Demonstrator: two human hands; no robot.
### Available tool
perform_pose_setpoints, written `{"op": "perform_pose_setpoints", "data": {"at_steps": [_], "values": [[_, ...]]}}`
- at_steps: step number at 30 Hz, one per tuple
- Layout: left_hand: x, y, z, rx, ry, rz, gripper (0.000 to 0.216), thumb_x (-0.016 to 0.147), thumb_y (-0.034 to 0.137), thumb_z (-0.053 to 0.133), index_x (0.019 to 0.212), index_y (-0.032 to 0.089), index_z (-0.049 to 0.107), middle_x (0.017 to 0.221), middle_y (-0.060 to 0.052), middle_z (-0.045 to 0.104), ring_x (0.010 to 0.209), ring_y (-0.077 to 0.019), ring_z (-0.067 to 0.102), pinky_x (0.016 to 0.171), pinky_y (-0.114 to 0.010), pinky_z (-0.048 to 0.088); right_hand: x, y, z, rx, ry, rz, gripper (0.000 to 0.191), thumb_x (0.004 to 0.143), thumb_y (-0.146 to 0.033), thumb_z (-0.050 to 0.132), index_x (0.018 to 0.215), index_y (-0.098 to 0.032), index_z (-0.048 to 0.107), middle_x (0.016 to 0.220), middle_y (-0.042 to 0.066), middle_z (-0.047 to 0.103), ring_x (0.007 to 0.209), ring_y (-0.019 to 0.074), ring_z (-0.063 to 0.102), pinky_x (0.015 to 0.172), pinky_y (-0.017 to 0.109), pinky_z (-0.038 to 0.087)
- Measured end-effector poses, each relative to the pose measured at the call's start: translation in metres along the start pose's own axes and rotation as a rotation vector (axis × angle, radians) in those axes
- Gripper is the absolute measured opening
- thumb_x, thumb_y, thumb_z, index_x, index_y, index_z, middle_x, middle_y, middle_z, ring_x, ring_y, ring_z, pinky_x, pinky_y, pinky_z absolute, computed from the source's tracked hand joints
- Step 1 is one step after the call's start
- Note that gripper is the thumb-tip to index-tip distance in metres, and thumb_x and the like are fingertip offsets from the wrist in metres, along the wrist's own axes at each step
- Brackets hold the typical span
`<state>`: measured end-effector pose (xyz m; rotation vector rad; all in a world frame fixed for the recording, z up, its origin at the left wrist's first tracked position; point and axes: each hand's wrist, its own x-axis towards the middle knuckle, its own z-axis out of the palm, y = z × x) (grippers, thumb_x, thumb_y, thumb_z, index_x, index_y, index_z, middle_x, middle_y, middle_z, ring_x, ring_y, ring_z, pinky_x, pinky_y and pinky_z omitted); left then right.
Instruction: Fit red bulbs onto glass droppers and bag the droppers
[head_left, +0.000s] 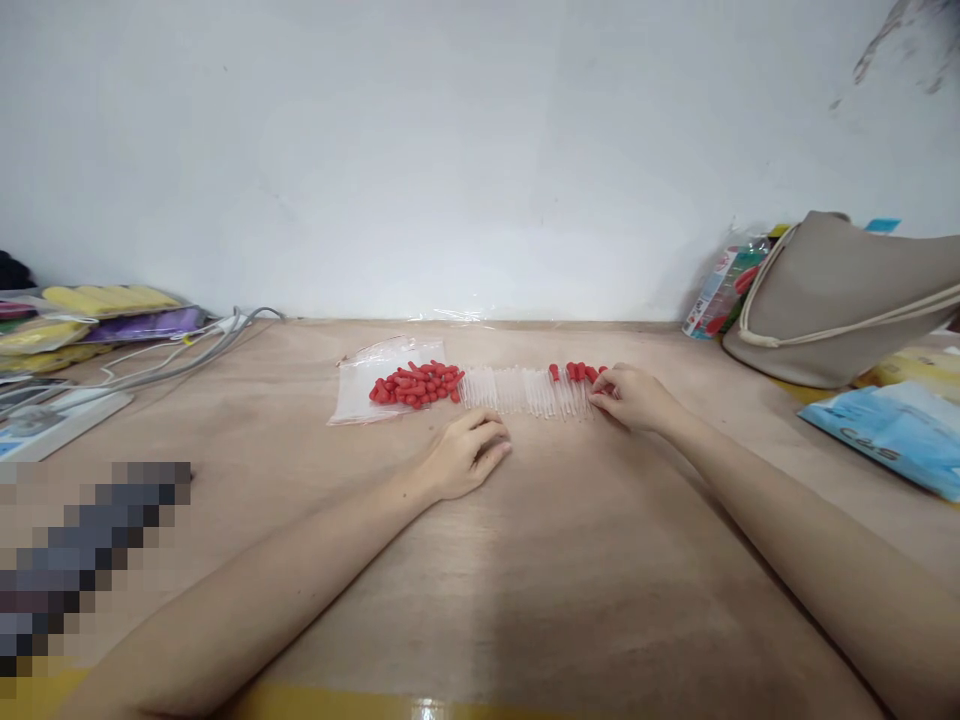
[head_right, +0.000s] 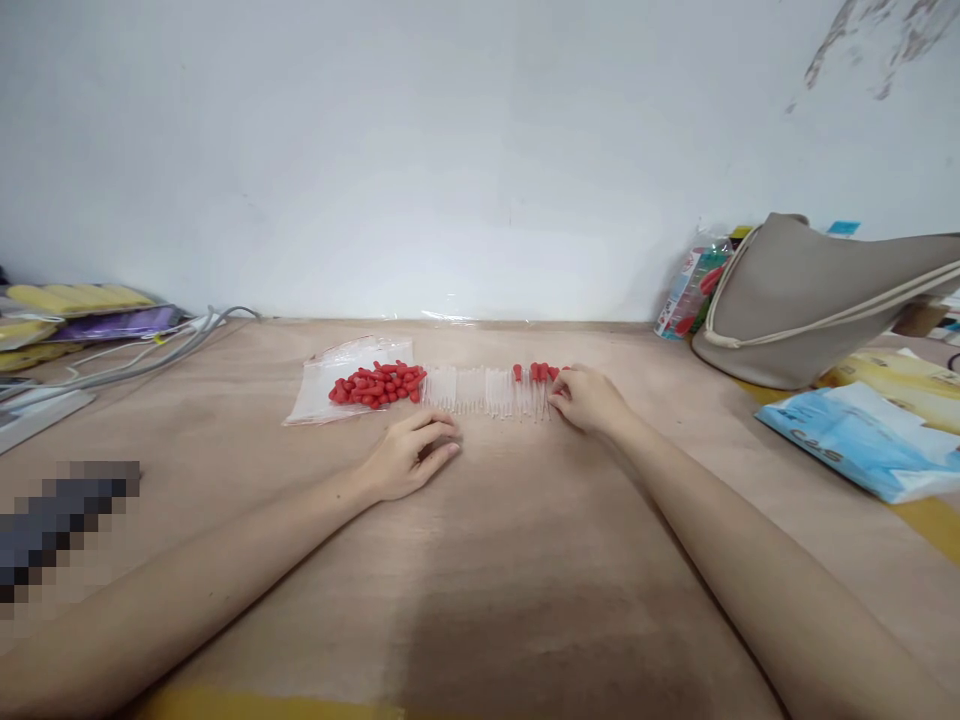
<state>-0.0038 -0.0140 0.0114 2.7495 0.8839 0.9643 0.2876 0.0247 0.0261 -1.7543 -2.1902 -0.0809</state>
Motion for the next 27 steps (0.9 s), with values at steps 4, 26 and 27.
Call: {"op": "perform_pose_setpoints", "data": {"at_steps": [4,26,27], "values": [[0.001,0.001,-0.001,0.003,0.002,-0.001,0.018,0.083,0.026,0.046,0.094,0.017,0.057,0.096,-0.007,0.058,0.082,-0.0155,0.055,0.073,-0.030,0.046,0.001,-0.008,-0.005,0.179,0.053,0.129,0.008,0.069,-0.026,0.057,0.071,-0.018,0.058,0.068,0.002,0.061,0.062,0.0147,0.054,0.056,0.025,0.039],[0.004,0.001,-0.001,-0.138,0.017,-0.104,0.009,0.077,0.020,0.051,0.085,0.016,0.050,0.073,0.000,0.054,0.061,-0.0098,0.050,0.055,-0.022,0.042,0.011,-0.047,0.012,0.208,0.221,0.208,0.014,0.072,-0.030,0.052,0.069,-0.019,0.061,0.075,0.004,0.064,0.071,0.0177,0.057,0.059,0.027,0.039],[0.003,0.000,-0.001,-0.137,0.010,-0.117,0.009,0.075,0.019,0.052,0.084,0.017,0.050,0.071,0.000,0.054,0.059,-0.0096,0.050,0.054,-0.022,0.041,0.013,-0.045,0.012,0.151,0.199,0.224,0.016,0.072,-0.031,0.052,0.068,-0.019,0.062,0.075,0.005,0.064,0.070,0.0184,0.057,0.057,0.027,0.039]]}}
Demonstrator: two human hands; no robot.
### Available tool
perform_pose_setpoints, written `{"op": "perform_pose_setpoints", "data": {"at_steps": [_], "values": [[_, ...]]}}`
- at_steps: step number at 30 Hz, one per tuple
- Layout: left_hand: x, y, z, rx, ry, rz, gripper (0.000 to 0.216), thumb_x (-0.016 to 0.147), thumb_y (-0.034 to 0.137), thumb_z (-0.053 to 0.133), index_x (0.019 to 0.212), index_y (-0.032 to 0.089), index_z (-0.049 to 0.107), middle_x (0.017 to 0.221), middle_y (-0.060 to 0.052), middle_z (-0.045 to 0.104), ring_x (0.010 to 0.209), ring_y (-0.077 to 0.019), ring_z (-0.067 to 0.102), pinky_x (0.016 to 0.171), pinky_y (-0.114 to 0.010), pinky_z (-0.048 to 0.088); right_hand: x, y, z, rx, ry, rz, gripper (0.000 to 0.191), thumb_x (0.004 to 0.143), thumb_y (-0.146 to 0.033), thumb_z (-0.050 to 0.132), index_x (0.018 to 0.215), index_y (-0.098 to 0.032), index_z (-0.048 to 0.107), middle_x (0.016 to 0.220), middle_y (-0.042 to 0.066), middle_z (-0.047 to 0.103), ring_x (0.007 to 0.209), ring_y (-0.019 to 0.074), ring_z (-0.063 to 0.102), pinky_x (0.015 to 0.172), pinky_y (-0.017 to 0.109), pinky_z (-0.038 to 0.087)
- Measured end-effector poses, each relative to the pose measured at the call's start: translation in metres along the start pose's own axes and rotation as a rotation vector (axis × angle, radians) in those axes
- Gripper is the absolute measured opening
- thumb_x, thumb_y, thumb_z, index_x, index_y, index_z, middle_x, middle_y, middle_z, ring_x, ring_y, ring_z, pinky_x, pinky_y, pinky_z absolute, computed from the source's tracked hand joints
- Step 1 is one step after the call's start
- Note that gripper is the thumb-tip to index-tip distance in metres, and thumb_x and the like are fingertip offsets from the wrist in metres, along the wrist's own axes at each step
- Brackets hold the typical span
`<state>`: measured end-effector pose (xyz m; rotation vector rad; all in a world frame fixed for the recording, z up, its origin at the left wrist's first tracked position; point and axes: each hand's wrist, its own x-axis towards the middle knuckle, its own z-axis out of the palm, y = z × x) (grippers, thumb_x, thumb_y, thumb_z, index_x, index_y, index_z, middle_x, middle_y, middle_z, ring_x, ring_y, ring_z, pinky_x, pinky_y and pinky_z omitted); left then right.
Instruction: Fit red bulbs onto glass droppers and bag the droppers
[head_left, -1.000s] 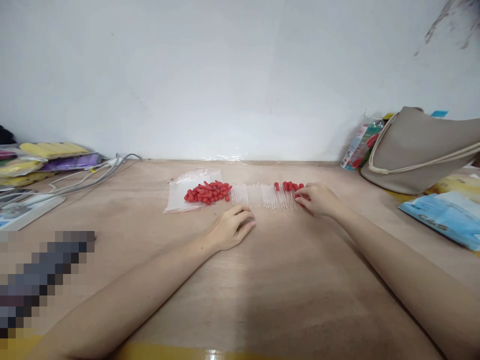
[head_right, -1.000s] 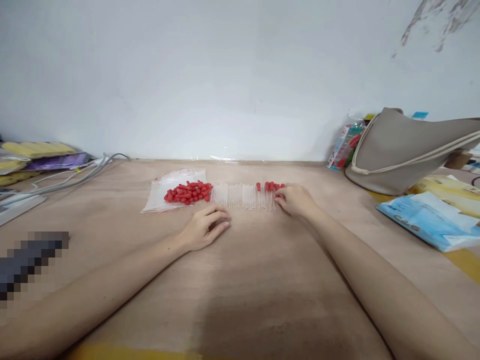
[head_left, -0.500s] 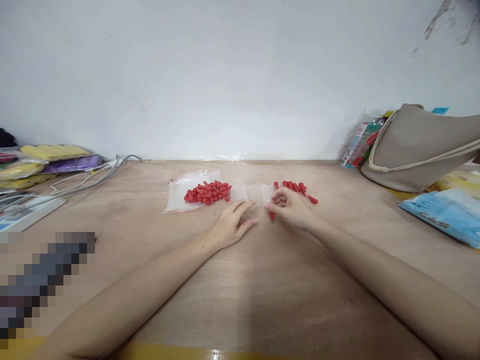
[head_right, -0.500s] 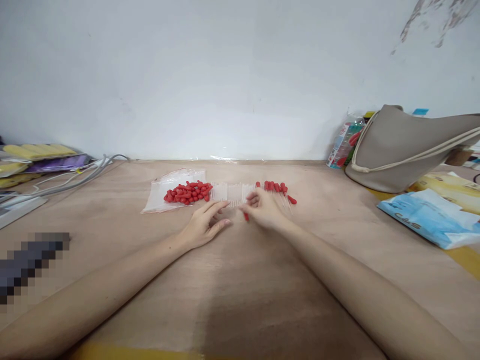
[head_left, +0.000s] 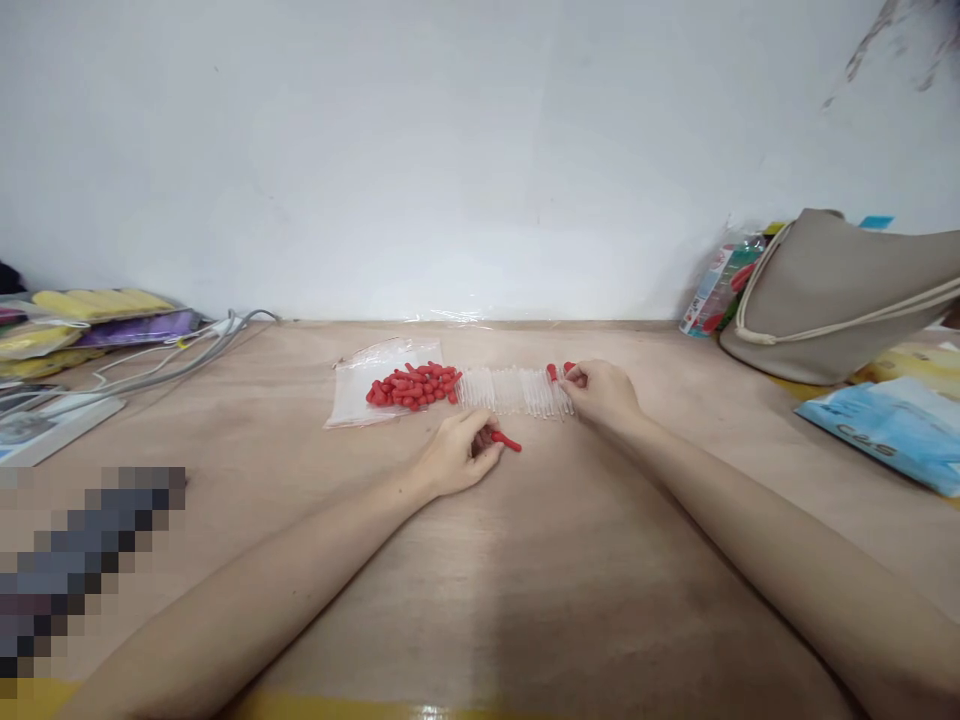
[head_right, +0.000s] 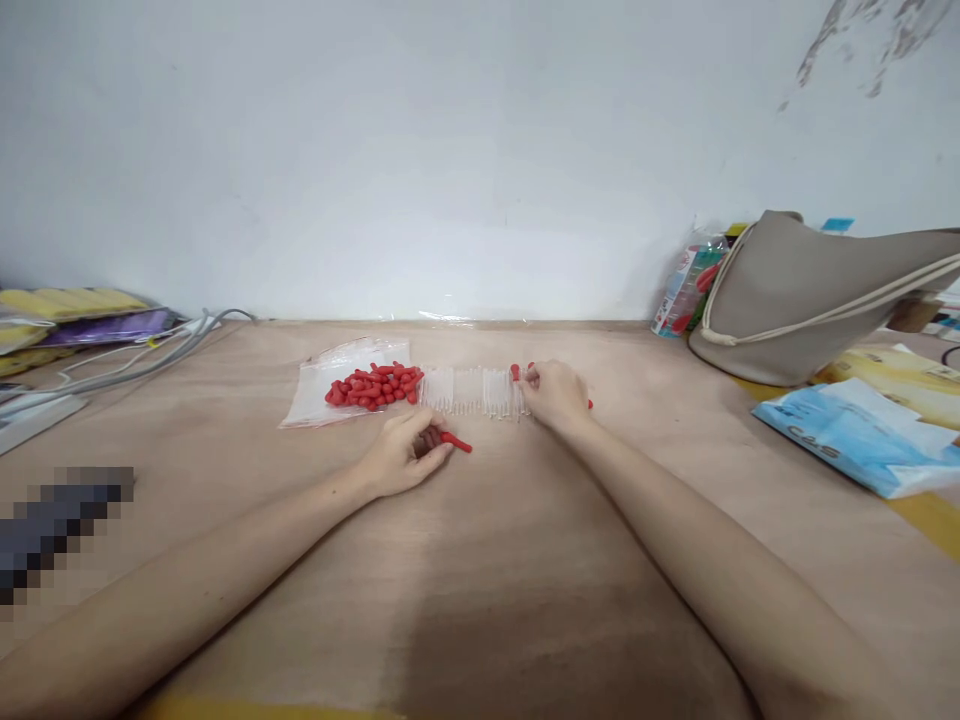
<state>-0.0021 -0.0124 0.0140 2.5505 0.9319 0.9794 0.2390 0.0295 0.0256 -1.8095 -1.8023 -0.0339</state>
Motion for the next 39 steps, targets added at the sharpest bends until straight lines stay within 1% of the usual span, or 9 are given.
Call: {"op": "perform_pose_setpoints", "data": {"at_steps": [8,13,19,21,23,27,30,34,39], "values": [[0.000,-0.002,-0.003,0.087,-0.054,0.033,0.017,0.076,0.016,0.050,0.089,0.018,0.061,0.077,-0.002,0.056,0.061,-0.0107,0.050,0.058,-0.025,0.042,0.013,-0.012,-0.004,-0.220,-0.192,0.191,0.023,0.068,-0.039,0.054,0.056,-0.019,0.057,0.057,0.007,0.060,0.061,0.0201,0.058,0.050,0.027,0.036],[0.001,-0.003,-0.001,0.076,-0.063,0.020,0.017,0.080,0.026,0.051,0.090,0.019,0.064,0.083,-0.004,0.058,0.070,-0.0128,0.053,0.063,-0.026,0.043,0.018,-0.013,-0.005,-0.145,-0.238,0.286,0.030,0.068,-0.045,0.052,0.051,-0.021,0.048,0.057,0.005,0.060,0.055,0.0196,0.057,0.048,0.029,0.036],[0.002,-0.002,-0.003,0.052,-0.046,-0.003,0.016,0.084,0.025,0.048,0.087,0.018,0.061,0.080,-0.004,0.059,0.071,-0.0139,0.054,0.065,-0.027,0.043,0.019,-0.014,-0.009,-0.072,-0.298,0.323,0.032,0.073,-0.045,0.048,0.051,-0.022,0.046,0.053,0.004,0.057,0.054,0.0207,0.056,0.050,0.030,0.037],[0.002,-0.003,-0.003,0.057,-0.026,-0.026,0.015,0.084,0.025,0.046,0.088,0.017,0.059,0.081,-0.004,0.060,0.072,-0.0147,0.054,0.065,-0.028,0.044,0.016,-0.016,-0.013,-0.057,-0.308,0.268,0.031,0.077,-0.041,0.044,0.053,-0.022,0.048,0.052,0.005,0.056,0.056,0.0209,0.056,0.051,0.029,0.037],[0.002,-0.004,-0.002,0.064,-0.006,-0.052,0.016,0.085,0.025,0.045,0.091,0.017,0.057,0.083,-0.004,0.062,0.075,-0.0160,0.056,0.066,-0.030,0.044,0.009,-0.016,-0.015,0.012,-0.236,0.142,0.027,0.080,-0.037,0.041,0.061,-0.021,0.051,0.058,0.005,0.059,0.060,0.0202,0.057,0.054,0.028,0.038],[0.002,-0.006,-0.001,0.076,0.048,-0.041,0.020,0.086,0.023,0.044,0.102,0.018,0.055,0.094,-0.006,0.063,0.084,-0.0176,0.058,0.074,-0.033,0.045,-0.024,-0.016,-0.014,0.274,-0.105,-0.249,0.017,0.084,-0.030,0.039,0.090,-0.020,0.051,0.077,0.005,0.063,0.068,0.0168,0.057,0.061,0.028,0.042],[0.003,-0.006,-0.001,0.070,0.047,-0.011,0.022,0.086,0.021,0.043,0.102,0.017,0.057,0.095,-0.006,0.064,0.085,-0.0169,0.058,0.076,-0.032,0.045,-0.052,-0.017,-0.010,0.300,-0.077,-0.487,0.018,0.085,-0.026,0.040,0.096,-0.021,0.053,0.088,0.007,0.062,0.078,0.0191,0.057,0.069,0.032,0.043],[0.003,-0.006,-0.003,0.067,0.047,-0.006,0.022,0.086,0.020,0.042,0.100,0.018,0.059,0.092,-0.004,0.064,0.083,-0.0158,0.058,0.075,-0.030,0.046,-0.069,-0.021,-0.006,0.359,-0.108,-0.522,0.020,0.086,-0.025,0.039,0.095,-0.021,0.056,0.088,0.007,0.063,0.080,0.0191,0.058,0.070,0.033,0.044],[0.003,-0.004,-0.004,0.051,0.052,0.006,0.020,0.086,0.019,0.043,0.098,0.018,0.060,0.091,-0.004,0.064,0.082,-0.0148,0.057,0.074,-0.029,0.045,-0.067,-0.024,-0.004,0.420,-0.147,-0.488,0.020,0.086,-0.025,0.040,0.093,-0.019,0.058,0.086,0.007,0.063,0.080,0.0182,0.058,0.071,0.032,0.045]]}}
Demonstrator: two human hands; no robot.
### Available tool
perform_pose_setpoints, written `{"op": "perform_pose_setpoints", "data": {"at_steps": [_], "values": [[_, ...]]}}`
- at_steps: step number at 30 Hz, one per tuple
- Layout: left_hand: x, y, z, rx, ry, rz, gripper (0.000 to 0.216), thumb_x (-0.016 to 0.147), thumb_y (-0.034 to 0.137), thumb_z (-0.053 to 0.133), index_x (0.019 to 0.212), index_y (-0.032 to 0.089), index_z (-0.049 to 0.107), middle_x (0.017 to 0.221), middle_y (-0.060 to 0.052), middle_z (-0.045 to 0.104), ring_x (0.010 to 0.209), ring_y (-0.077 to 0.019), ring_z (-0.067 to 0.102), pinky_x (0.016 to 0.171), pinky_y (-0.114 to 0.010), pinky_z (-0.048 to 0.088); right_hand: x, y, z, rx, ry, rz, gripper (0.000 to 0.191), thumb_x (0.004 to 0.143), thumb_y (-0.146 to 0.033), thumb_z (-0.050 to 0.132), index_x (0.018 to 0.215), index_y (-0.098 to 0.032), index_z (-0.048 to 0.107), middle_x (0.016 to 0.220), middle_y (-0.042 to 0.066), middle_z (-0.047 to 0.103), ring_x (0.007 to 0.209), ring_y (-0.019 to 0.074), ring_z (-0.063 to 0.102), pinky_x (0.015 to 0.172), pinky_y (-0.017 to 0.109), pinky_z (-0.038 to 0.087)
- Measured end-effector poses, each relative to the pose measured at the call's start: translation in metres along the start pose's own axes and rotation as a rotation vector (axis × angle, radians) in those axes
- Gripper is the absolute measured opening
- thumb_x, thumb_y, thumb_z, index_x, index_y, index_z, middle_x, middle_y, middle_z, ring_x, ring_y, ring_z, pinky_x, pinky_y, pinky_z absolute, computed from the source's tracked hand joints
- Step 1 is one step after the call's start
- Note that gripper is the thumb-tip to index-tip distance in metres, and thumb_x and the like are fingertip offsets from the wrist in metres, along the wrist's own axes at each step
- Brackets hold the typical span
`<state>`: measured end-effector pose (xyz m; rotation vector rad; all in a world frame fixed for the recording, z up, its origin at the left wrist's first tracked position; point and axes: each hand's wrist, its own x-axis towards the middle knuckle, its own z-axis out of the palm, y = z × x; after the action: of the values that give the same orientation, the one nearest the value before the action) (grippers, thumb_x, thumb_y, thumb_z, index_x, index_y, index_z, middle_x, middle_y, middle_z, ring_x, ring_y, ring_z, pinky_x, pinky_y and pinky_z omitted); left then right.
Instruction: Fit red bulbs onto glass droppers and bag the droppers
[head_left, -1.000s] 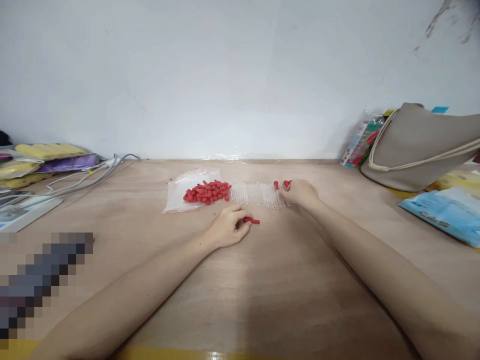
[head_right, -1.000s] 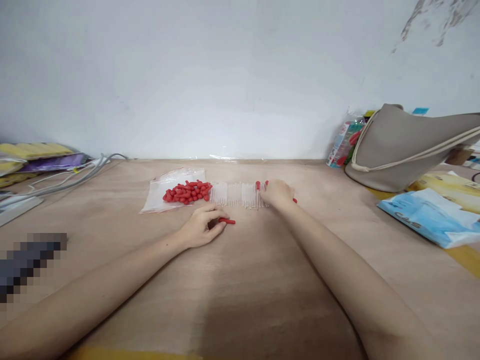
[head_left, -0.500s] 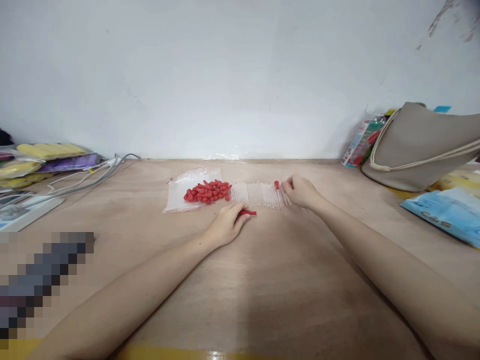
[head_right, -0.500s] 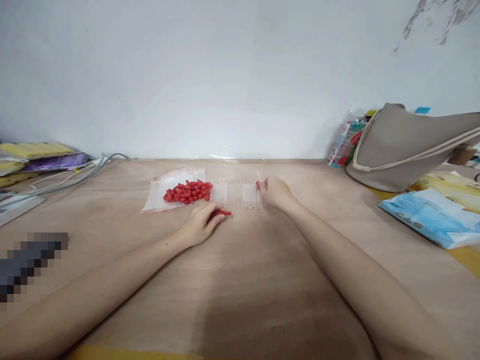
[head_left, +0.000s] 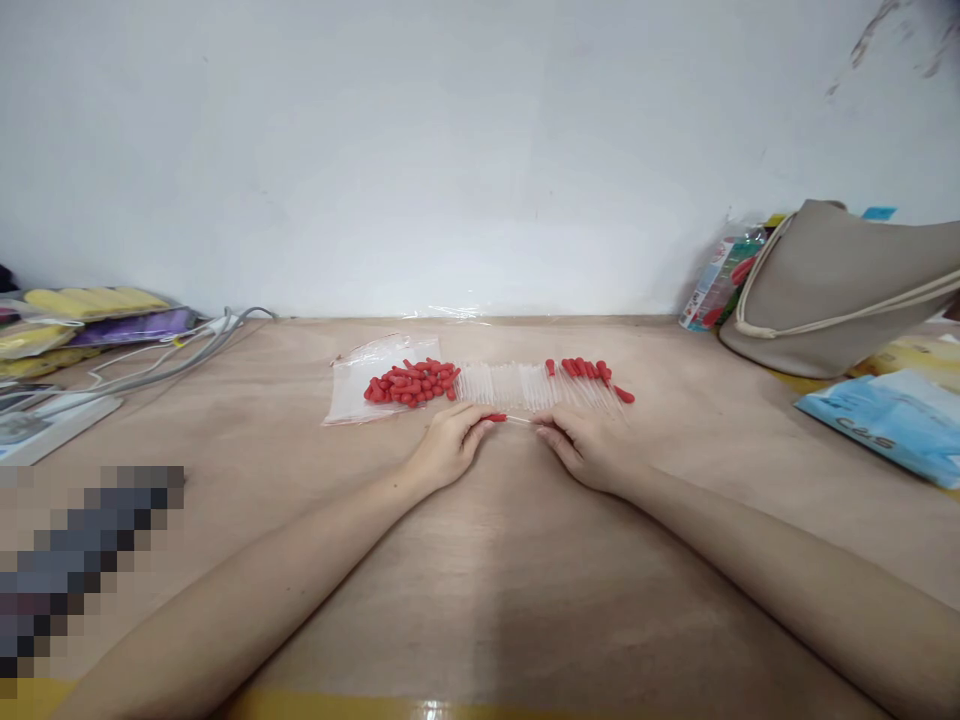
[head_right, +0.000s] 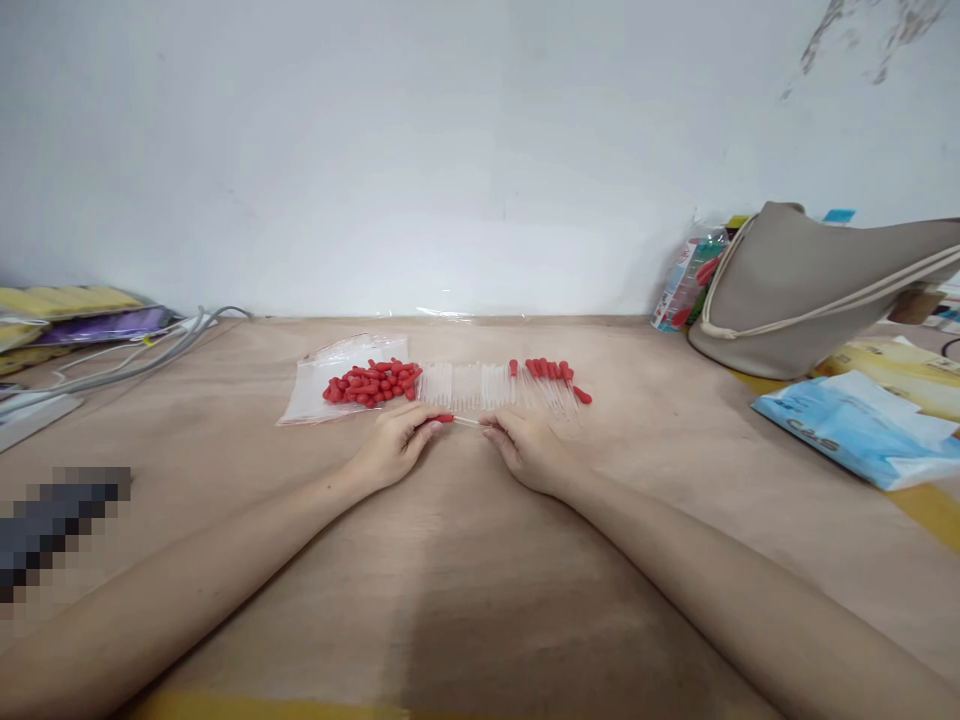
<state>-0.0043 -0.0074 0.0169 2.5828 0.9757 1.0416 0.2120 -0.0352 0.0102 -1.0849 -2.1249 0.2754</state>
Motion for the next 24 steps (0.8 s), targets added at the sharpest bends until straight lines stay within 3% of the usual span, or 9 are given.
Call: {"op": "perform_pose_setpoints", "data": {"at_steps": [9,24], "values": [[0.0001,0.0018,-0.0011,-0.053,0.021,0.039,0.015,0.084,0.024,0.050,0.088,0.017,0.063,0.079,-0.002,0.065,0.071,-0.0119,0.057,0.067,-0.023,0.043,0.0024,-0.0054,-0.0029,0.005,-0.061,-0.069,0.021,0.087,-0.022,0.040,0.093,-0.018,0.060,0.084,0.005,0.063,0.077,0.0147,0.057,0.070,0.028,0.043],[-0.0031,0.0011,0.0006,-0.014,-0.101,0.091,0.020,0.085,0.029,0.047,0.086,0.014,0.062,0.074,-0.004,0.061,0.068,-0.0121,0.053,0.063,-0.024,0.041,0.0008,-0.0015,0.0036,-0.280,-0.032,-0.241,0.023,0.087,-0.019,0.038,0.088,-0.015,0.061,0.074,0.004,0.064,0.063,0.0127,0.053,0.066,0.029,0.029]]}}
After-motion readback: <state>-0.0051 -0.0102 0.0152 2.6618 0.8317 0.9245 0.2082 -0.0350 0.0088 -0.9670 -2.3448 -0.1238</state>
